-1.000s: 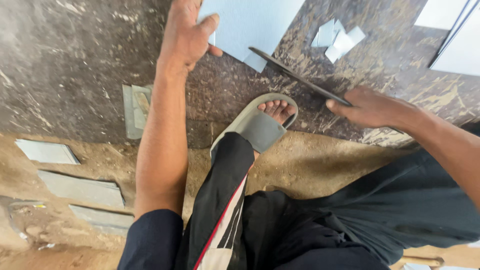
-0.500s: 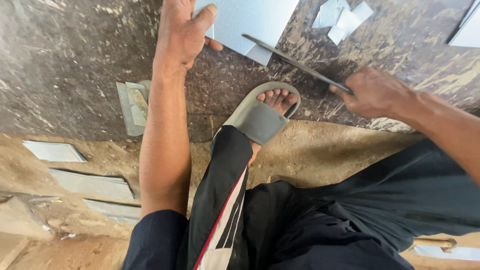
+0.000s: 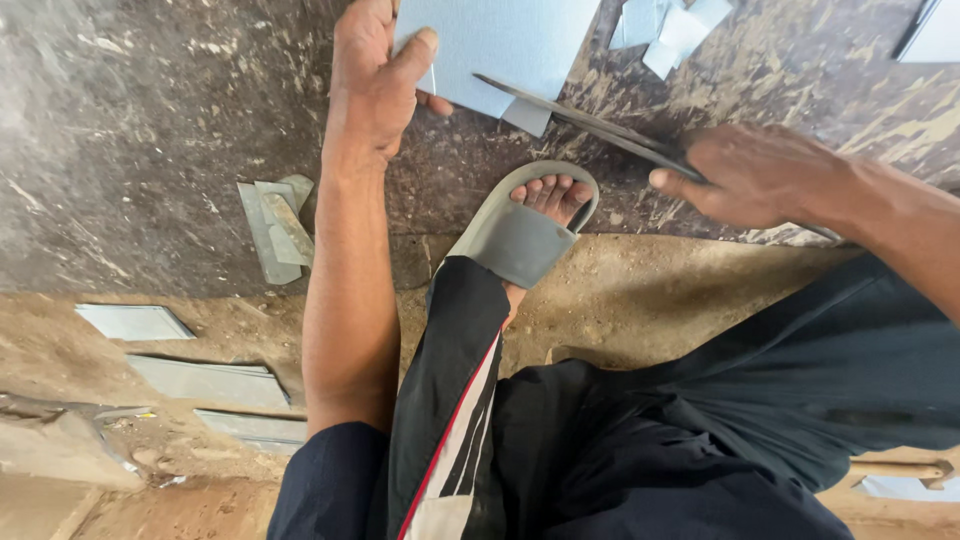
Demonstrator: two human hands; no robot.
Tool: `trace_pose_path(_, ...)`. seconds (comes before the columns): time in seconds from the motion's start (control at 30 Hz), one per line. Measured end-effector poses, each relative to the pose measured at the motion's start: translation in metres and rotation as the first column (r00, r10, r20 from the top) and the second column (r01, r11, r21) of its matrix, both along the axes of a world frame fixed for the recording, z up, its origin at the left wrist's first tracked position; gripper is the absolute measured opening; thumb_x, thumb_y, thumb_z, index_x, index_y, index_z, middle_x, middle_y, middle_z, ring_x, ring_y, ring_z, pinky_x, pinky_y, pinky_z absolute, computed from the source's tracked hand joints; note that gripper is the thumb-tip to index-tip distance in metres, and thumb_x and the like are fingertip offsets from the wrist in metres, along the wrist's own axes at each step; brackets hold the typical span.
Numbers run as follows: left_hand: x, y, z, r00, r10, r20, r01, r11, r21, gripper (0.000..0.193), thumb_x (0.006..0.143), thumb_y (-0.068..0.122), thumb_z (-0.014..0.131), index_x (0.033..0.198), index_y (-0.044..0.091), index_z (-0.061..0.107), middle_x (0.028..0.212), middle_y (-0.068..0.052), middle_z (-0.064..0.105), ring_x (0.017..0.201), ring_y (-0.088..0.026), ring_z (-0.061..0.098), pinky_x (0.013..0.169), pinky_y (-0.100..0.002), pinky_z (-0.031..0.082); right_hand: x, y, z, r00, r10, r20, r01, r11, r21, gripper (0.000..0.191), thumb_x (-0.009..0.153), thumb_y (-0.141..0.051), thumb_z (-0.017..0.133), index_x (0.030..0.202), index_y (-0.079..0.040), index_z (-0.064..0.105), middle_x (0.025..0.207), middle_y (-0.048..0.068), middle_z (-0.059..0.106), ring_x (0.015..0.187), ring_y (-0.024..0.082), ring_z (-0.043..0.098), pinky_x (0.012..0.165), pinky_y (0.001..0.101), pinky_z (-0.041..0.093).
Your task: The person sits on the floor and marks a line on a flat sheet with a pen, then uses shears to cut the sheet along the marked line, trimming off a strip and setting the cut piece aside.
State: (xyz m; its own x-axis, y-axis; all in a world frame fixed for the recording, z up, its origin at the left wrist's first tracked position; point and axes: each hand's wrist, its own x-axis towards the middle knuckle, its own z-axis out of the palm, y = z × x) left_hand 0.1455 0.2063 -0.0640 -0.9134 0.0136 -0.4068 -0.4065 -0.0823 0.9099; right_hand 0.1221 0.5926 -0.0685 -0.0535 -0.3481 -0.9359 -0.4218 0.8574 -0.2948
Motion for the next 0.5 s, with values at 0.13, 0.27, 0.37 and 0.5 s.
trace_pose_path(0.13, -0.004, 0.003, 0.002, 1.000, 0.029, 0.004, -0.029, 1.000, 0.012, 0.019, 0.104, -0.001, 0.057, 0.122, -0.005, 0.059, 0.106, -0.014, 0.074, 0.074, -0.017, 0.073, 0.053, -0.029, 0.059, 0.008, -0.010, 0.010, 0.992, 0.056, -0.113, -0.065, 0.995, -0.078, 0.078, 0.104, -0.066, 0.023, 0.077, -0.006, 0.065, 0.074, 0.007, 0.055, 0.063, 0.018, 0.061, 0.065, 0.0457, 0.060)
trace_pose_path(0.27, -0.008, 0.007, 0.006, 0.998, 0.052, 0.030, -0.051, 0.998, -0.030, 0.016, 0.101, -0.001, 0.057, 0.116, -0.005, 0.059, 0.099, -0.015, 0.074, 0.069, -0.017, 0.072, 0.049, -0.029, 0.059, 0.020, -0.017, 0.012, 0.977, 0.074, -0.200, -0.079, 0.997, -0.016, 0.083, 0.106, -0.065, 0.026, 0.091, 0.000, 0.075, 0.094, 0.014, 0.064, 0.082, 0.024, 0.071, 0.077, 0.0466, 0.064)
trace_pose_path(0.37, -0.007, 0.008, 0.006, 0.999, 0.041, 0.016, -0.040, 0.998, -0.053, 0.014, 0.100, -0.001, 0.057, 0.114, -0.004, 0.059, 0.100, -0.014, 0.074, 0.071, -0.017, 0.074, 0.048, -0.029, 0.060, 0.027, -0.003, 0.014, 0.972, -0.175, -0.158, 0.160, 0.981, -0.106, 0.082, 0.105, -0.065, 0.031, 0.108, 0.006, 0.072, 0.117, 0.022, 0.064, 0.104, 0.036, 0.066, 0.090, 0.0533, 0.057)
trace_pose_path(0.5, -0.001, 0.008, 0.001, 0.997, 0.070, -0.016, -0.070, 0.997, -0.016, 0.011, 0.102, 0.000, 0.058, 0.112, -0.004, 0.058, 0.097, -0.016, 0.074, 0.068, -0.019, 0.073, 0.049, -0.030, 0.060, 0.047, 0.055, 0.043, 0.937, -0.342, -0.068, 0.314, 0.913, -0.261, 0.083, 0.103, -0.056, 0.039, 0.147, 0.014, 0.040, 0.153, 0.034, 0.034, 0.136, 0.052, 0.038, 0.099, 0.0713, 0.042)
